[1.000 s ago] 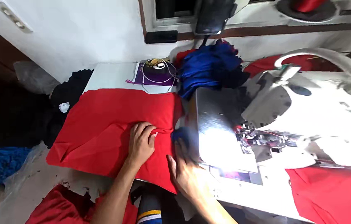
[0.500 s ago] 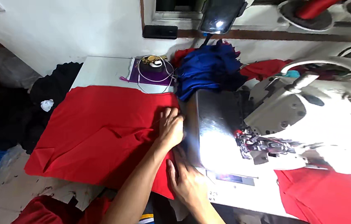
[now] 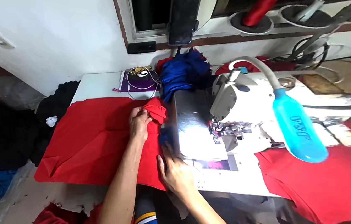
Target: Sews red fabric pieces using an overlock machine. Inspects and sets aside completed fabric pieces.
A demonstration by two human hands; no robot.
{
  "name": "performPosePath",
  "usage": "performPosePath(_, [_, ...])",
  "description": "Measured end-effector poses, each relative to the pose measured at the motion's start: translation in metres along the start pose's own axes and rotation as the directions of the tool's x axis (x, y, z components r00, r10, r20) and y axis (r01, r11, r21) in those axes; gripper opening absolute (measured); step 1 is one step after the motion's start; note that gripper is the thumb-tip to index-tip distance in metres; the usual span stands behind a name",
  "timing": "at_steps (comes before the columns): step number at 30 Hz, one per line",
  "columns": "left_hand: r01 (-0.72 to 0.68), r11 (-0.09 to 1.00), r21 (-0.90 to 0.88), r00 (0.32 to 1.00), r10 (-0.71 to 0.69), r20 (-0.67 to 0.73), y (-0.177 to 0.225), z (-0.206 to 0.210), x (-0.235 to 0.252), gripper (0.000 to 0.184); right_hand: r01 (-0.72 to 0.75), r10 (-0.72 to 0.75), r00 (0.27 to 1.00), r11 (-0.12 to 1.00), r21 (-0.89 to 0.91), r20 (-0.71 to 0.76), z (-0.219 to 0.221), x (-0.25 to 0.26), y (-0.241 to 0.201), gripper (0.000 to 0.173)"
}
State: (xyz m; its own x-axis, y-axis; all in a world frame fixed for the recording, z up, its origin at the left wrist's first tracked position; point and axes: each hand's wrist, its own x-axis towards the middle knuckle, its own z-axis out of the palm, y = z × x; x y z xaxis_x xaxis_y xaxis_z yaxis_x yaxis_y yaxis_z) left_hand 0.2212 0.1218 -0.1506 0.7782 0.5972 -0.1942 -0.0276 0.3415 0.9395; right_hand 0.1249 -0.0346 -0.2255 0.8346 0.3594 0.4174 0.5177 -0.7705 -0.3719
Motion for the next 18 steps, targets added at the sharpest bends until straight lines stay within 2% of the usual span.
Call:
performPosePath(7, [-0.001,0.944,-0.330,1.000,0.004,0.010,0.016,-0.022,-0.024,0.021,0.003,-0.002,0.999,1.000,0.029,-0.052,0.003,-0.001,-0.001,0.046])
performPosePath(10, [0.042,0.898,-0.439,0.997,-0.009,0.076,0.019,-0.033,-0.038,0.024,0.024,-0.019,0.997,0.998,0.050,-0.080,0.001,-0.002,0.001,0.042])
performPosePath(14, [0.031,0.911,-0.411,0.999,-0.043,-0.020,0.022,-0.032,-0.050,0.026,0.074,-0.052,0.989,0.984,0.162,-0.140,0.002,-0.003,0.006,0.036])
performPosePath(16, [0.117,0.937,-0.330,0.984,-0.153,-0.086,0.014,-0.035,-0.050,0.032,0.102,-0.066,0.983,0.971,0.217,-0.169,0.002,-0.005,0.008,0.035])
performPosePath(18, [0.245,0.926,-0.287,0.966,-0.257,-0.005,0.009,-0.041,-0.053,0.050,0.130,-0.081,0.979,0.956,0.262,-0.188,0.000,-0.006,0.011,0.032])
